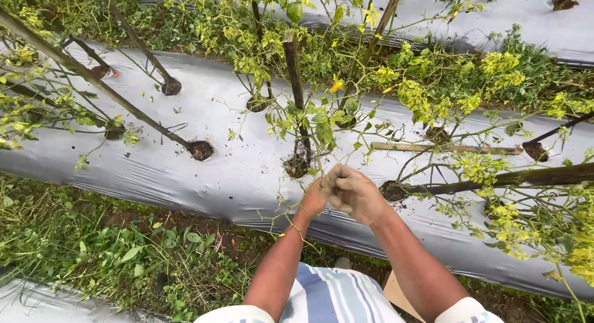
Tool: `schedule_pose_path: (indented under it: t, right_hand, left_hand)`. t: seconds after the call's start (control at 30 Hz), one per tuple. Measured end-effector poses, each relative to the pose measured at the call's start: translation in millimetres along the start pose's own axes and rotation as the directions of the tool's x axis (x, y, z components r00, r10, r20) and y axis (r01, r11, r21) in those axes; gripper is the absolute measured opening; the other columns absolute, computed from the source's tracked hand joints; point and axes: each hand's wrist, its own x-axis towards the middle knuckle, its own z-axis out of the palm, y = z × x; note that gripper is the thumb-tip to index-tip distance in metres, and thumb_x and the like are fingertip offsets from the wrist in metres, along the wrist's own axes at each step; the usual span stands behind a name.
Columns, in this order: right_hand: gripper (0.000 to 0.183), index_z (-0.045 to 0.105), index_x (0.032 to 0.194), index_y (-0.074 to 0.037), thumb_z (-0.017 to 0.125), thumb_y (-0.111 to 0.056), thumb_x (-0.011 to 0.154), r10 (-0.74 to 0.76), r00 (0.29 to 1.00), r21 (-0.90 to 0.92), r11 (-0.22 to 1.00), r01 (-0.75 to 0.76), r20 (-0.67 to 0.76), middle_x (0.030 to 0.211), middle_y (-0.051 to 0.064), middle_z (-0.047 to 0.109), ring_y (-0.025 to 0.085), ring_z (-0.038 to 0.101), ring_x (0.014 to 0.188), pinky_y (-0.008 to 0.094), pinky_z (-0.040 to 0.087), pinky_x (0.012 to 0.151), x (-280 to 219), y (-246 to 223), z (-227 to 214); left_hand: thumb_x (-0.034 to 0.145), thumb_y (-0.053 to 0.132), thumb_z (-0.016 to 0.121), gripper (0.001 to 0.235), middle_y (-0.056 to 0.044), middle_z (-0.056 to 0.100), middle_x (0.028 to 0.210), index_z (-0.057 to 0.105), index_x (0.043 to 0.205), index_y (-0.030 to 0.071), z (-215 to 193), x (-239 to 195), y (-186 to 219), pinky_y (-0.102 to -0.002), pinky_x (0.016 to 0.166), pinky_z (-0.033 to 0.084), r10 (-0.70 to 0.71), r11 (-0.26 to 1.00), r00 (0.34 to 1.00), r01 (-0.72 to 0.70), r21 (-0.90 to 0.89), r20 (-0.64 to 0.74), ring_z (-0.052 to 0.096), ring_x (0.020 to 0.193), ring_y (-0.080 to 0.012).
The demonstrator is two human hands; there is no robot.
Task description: The person uses a hoe to remove weeds from around the base of tomato plants growing in a greenhouse covered with plastic mulch. They then proceed to prune the tomato plants by hand, removing lower leaves and branches.
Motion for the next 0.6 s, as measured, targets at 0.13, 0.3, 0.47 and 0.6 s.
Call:
schedule_pose_path:
  t: [0.13,0.3,0.47,0.6]
  right_hand:
    - [0.021,0.058,0.113,-0.011,0.056,-0.019,0.094,-0.020,0.998,-0.018,1.000,0.018,-0.065,0.096,0.008,0.062,0.018,0.059,0.063,0.018,0.031,0.035,15,-2,44]
    - [0.036,0.062,0.122,0.002,0.066,-0.019,0.093,-0.061,0.967,-0.438,0.897,-0.055,-0.248,0.083,0.015,0.068,0.016,0.060,0.059,0.021,0.040,0.040,25,-14,87]
    - [0.029,0.062,0.116,0.001,0.063,-0.017,0.092,-0.067,0.973,-0.427,0.903,-0.034,-0.220,0.080,0.015,0.068,0.017,0.061,0.060,0.023,0.043,0.043,36,0,87]
    - [0.023,0.063,0.109,0.000,0.061,-0.015,0.092,-0.042,0.983,-0.397,0.917,-0.034,-0.181,0.077,0.016,0.067,0.018,0.061,0.060,0.025,0.045,0.045,31,13,74]
  left_hand:
    - [0.094,0.013,0.055,0.018,-0.007,0.063,0.085,0.063,0.104,0.002,50,49,-92,-0.037,0.088,0.055,0.134,0.900,0.990,-0.109,-0.421,0.031,0.062,0.085,-0.0206]
    - [0.087,0.037,0.082,0.033,-0.003,0.071,0.092,0.071,0.110,0.016,-19,-8,200,-0.036,0.090,0.052,-0.539,-0.839,0.828,-0.513,0.180,-0.153,0.065,0.088,-0.0143]
    - [0.096,0.022,0.076,0.021,0.000,0.056,0.080,0.061,0.099,0.008,-30,-14,203,-0.025,0.080,0.049,-0.662,-0.742,0.740,-0.670,-0.032,-0.122,0.053,0.079,-0.0067]
    - [0.101,-0.001,0.063,0.021,0.003,0.040,0.073,0.052,0.086,0.008,27,16,94,-0.011,0.088,0.040,-0.353,-0.936,0.771,-0.287,0.205,-0.531,0.052,0.089,-0.0015]
